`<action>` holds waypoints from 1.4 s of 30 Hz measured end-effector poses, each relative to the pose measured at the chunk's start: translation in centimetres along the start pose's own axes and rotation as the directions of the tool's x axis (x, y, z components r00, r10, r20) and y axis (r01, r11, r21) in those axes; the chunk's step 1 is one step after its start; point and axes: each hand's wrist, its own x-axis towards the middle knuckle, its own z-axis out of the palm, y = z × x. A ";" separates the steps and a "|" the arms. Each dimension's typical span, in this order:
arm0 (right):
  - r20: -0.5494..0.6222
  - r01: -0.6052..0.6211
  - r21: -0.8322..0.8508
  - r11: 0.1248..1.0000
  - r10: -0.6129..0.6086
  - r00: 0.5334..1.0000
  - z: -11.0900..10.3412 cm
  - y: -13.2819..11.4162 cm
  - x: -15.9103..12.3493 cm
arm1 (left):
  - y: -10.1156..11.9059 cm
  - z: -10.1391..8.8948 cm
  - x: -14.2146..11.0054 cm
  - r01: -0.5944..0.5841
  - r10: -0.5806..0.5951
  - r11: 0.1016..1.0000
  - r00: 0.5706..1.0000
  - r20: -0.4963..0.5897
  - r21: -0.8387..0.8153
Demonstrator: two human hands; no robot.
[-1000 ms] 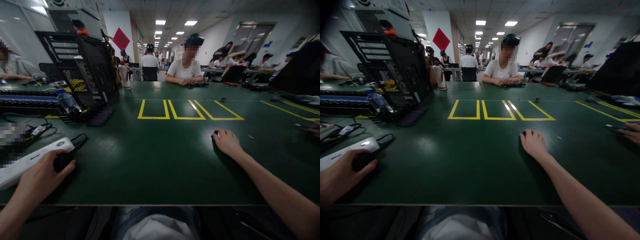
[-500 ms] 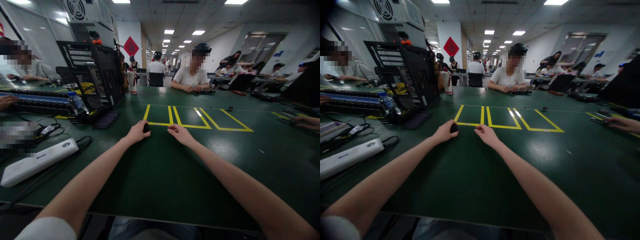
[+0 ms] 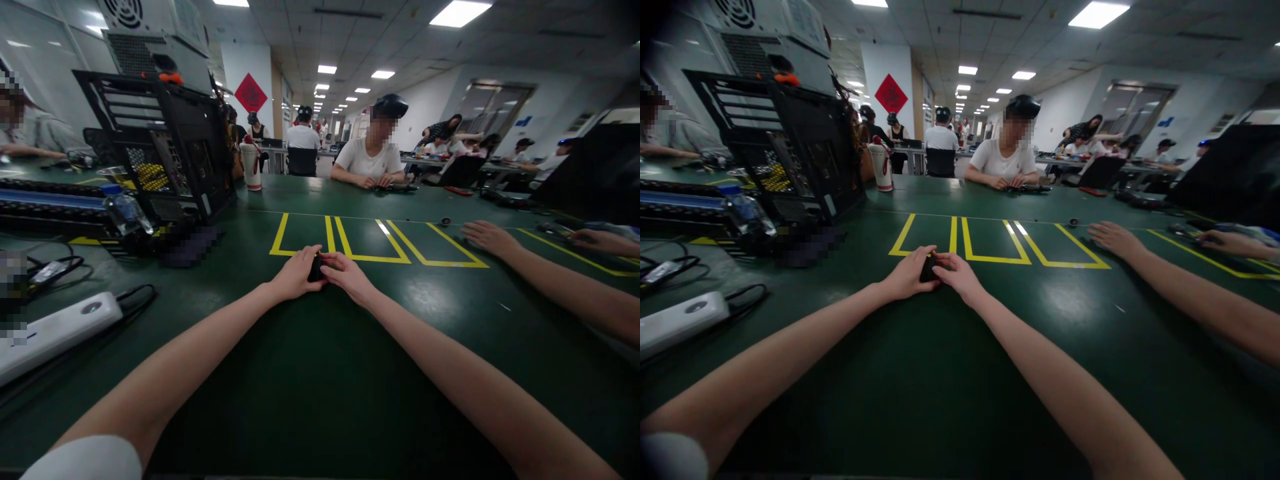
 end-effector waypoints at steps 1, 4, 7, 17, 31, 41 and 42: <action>0.002 0.060 -0.042 0.997 -0.060 0.998 0.2 0.1 -0.5 | 0.3 -0.3 -0.3 -0.040 0.040 0.999 0.999 0.008 -0.007; -0.005 0.185 -0.146 0.972 -0.188 0.982 0.6 0.7 -1.5 | 0.8 -0.8 -0.9 -0.128 0.130 0.991 0.991 0.028 -0.038; 0.007 0.202 -0.183 0.962 -0.204 0.979 0.7 1.0 -1.8 | 0.8 -0.9 -1.1 -0.136 0.137 0.989 0.990 0.012 -0.056; -0.038 0.210 -0.200 0.957 -0.222 0.974 0.8 0.3 -1.8 | 0.6 -0.9 -1.3 -0.146 0.146 0.989 0.989 0.029 -0.017; 0.036 0.141 -0.100 0.985 -0.138 0.990 0.6 0.0 -1.6 | 1.0 -0.7 -1.1 -0.106 0.105 0.994 0.993 0.051 0.007; -0.007 0.140 -0.045 0.989 -0.140 0.990 0.7 -0.1 -1.7 | 1.0 -0.3 -1.3 -0.039 0.040 0.999 0.998 0.042 -0.010; -0.009 0.137 -0.042 0.990 -0.137 0.990 0.8 -0.1 -1.8 | 1.1 -0.3 -1.4 -0.039 0.040 0.999 0.998 0.038 -0.010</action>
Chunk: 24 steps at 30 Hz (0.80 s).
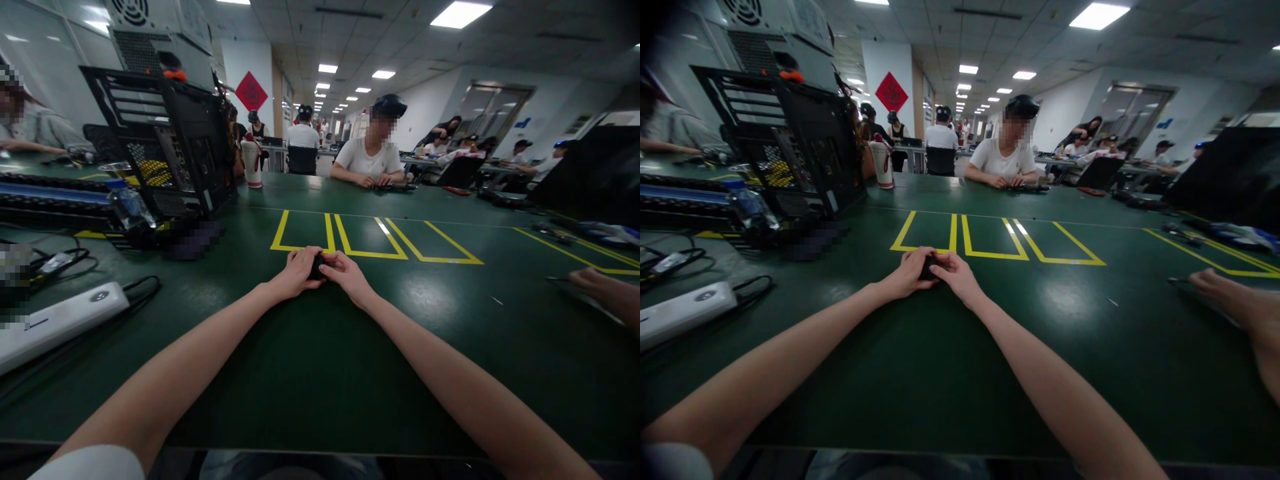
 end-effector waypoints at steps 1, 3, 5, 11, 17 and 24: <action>0.003 -0.007 0.005 1.000 0.007 1.000 0.0 0.0 0.0 | 0.0 0.0 0.0 0.001 -0.001 1.000 1.000 -0.002 0.000; 0.011 -0.024 0.005 1.000 0.024 1.000 0.1 0.0 -0.1 | 0.1 0.0 -0.1 -0.001 0.001 1.000 1.000 -0.001 -0.002; 0.013 -0.030 -0.009 1.000 0.030 0.999 0.1 -0.1 -0.2 | 0.3 -0.1 -0.1 -0.003 0.003 1.000 1.000 -0.001 -0.005; 0.033 0.025 0.010 1.000 -0.026 0.999 0.1 -0.2 -0.4 | 0.5 -0.2 -0.2 0.004 -0.004 1.000 1.000 -0.009 -0.009; -0.008 0.002 -0.006 1.000 -0.002 1.000 0.2 0.1 -0.3 | 0.4 -0.2 -0.2 -0.013 0.013 1.000 1.000 -0.017 0.003; 0.001 -0.014 -0.002 1.000 0.014 1.000 0.2 0.4 0.0 | 0.4 -0.1 -0.2 0.009 -0.009 1.000 1.000 -0.006 0.006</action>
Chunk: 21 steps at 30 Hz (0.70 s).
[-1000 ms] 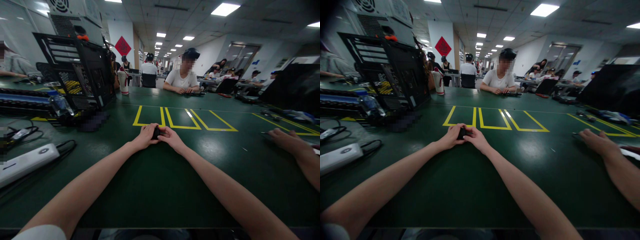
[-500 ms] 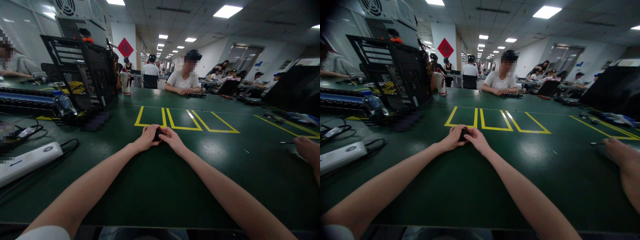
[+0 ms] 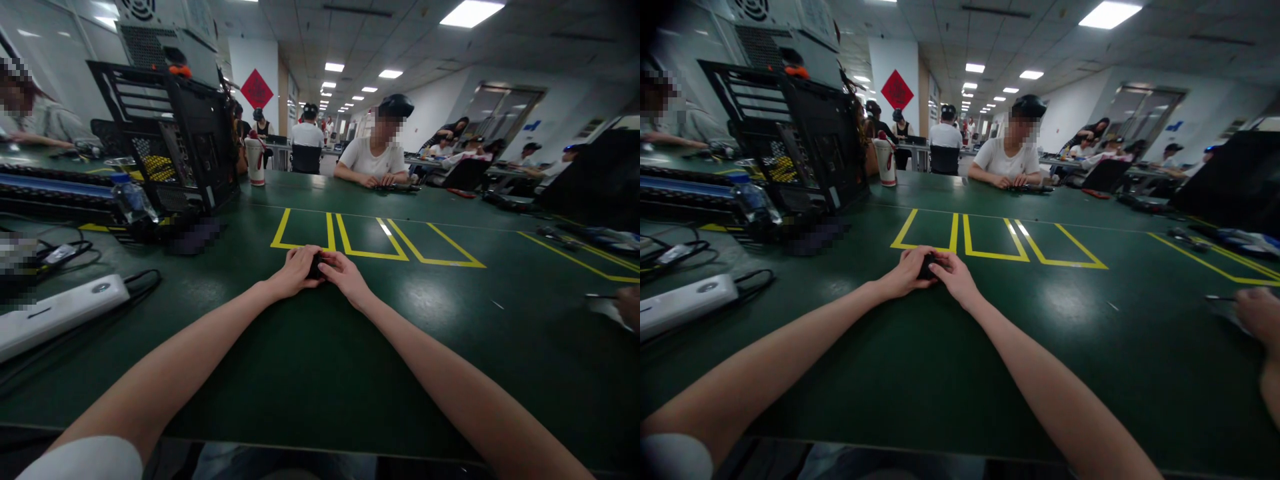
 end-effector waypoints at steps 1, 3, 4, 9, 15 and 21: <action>0.007 0.010 -0.001 1.000 -0.010 1.000 0.0 0.0 0.0 | 0.0 0.0 0.0 0.000 0.000 1.000 1.000 0.001 0.003; 0.028 0.036 0.013 0.999 -0.036 0.999 -0.1 -0.1 -0.1 | 0.0 0.0 0.0 -0.005 0.005 1.000 1.000 0.003 0.006; 0.041 0.047 0.021 0.999 -0.048 0.998 -0.1 -0.1 -0.2 | 0.0 0.0 -0.1 -0.008 0.008 1.000 1.000 0.003 0.005; 0.030 0.063 0.002 0.998 -0.063 0.998 0.2 -0.4 -0.5 | -0.1 0.0 -0.1 -0.019 0.019 1.000 1.000 -0.011 0.002; -0.012 -0.023 -0.002 1.000 0.023 1.000 0.5 -0.3 -0.2 | -0.1 -0.2 -0.2 -0.015 0.015 1.000 1.000 -0.009 0.026; 0.049 -0.001 -0.013 1.000 0.001 0.999 0.3 0.1 -0.3 | 0.0 -0.5 -0.4 -0.018 0.018 1.000 1.000 0.007 0.010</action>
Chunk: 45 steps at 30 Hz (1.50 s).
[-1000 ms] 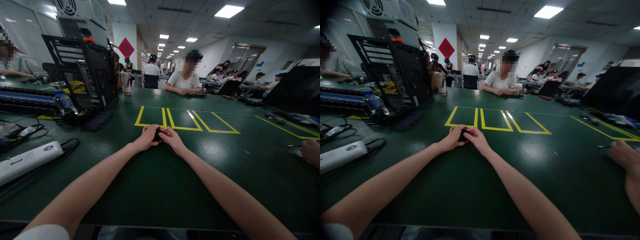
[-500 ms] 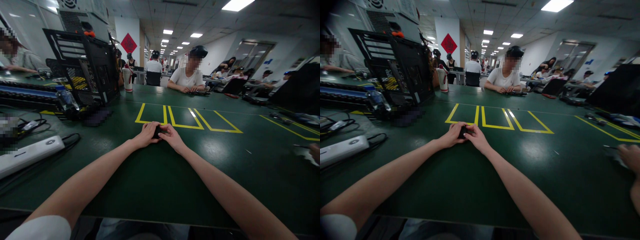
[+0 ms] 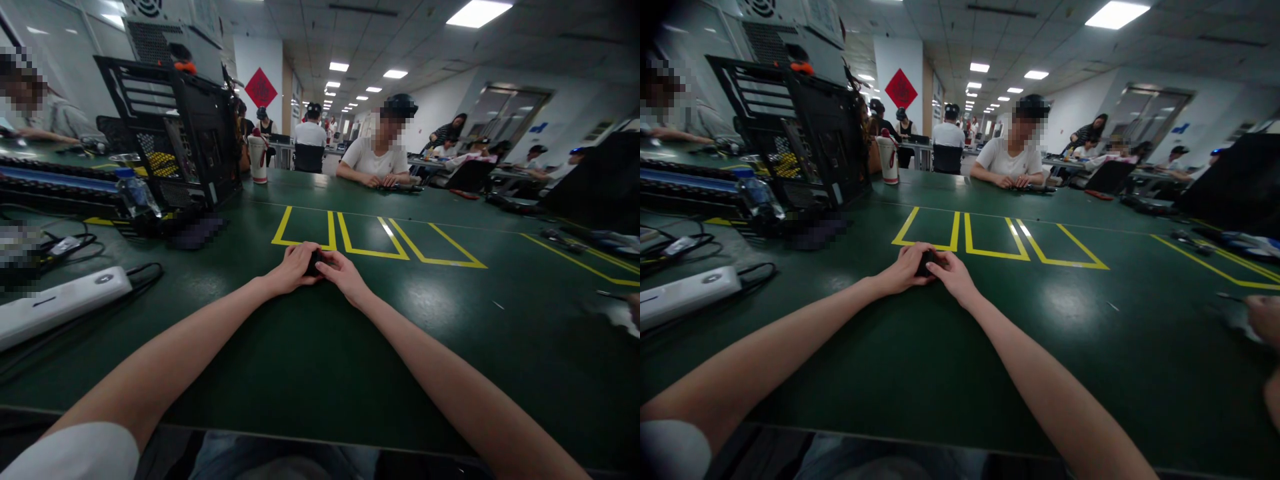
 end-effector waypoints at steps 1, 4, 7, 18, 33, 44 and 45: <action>0.009 0.011 0.018 1.000 -0.011 1.000 0.0 0.0 -0.1 | 0.0 0.0 0.0 0.000 0.000 1.000 1.000 -0.002 -0.004; 0.012 0.046 0.074 0.996 -0.047 0.999 0.1 -0.2 -0.2 | -0.2 0.2 0.0 -0.007 0.007 1.000 1.000 -0.011 -0.008; -0.040 0.051 0.082 0.995 -0.048 0.998 0.4 -0.4 -0.2 | -0.3 0.3 0.1 -0.024 0.024 1.000 0.999 -0.022 0.002; -0.011 -0.023 0.044 0.999 0.023 1.000 0.2 -0.5 -0.1 | -0.1 0.0 0.0 -0.045 0.045 0.999 0.999 -0.017 -0.010; -0.011 -0.048 0.005 0.999 0.048 0.999 0.1 -0.2 0.0 | -0.2 0.0 -0.2 -0.046 0.046 0.999 0.999 -0.013 0.012; -0.056 0.051 0.021 0.998 -0.050 0.997 0.6 -0.5 -0.3 | -0.3 0.1 -0.2 -0.048 0.049 0.999 0.998 -0.031 0.014; -0.055 0.047 0.021 0.999 -0.046 0.997 0.6 -0.4 -0.3 | -0.3 0.1 -0.2 -0.047 0.047 0.999 0.998 -0.029 0.014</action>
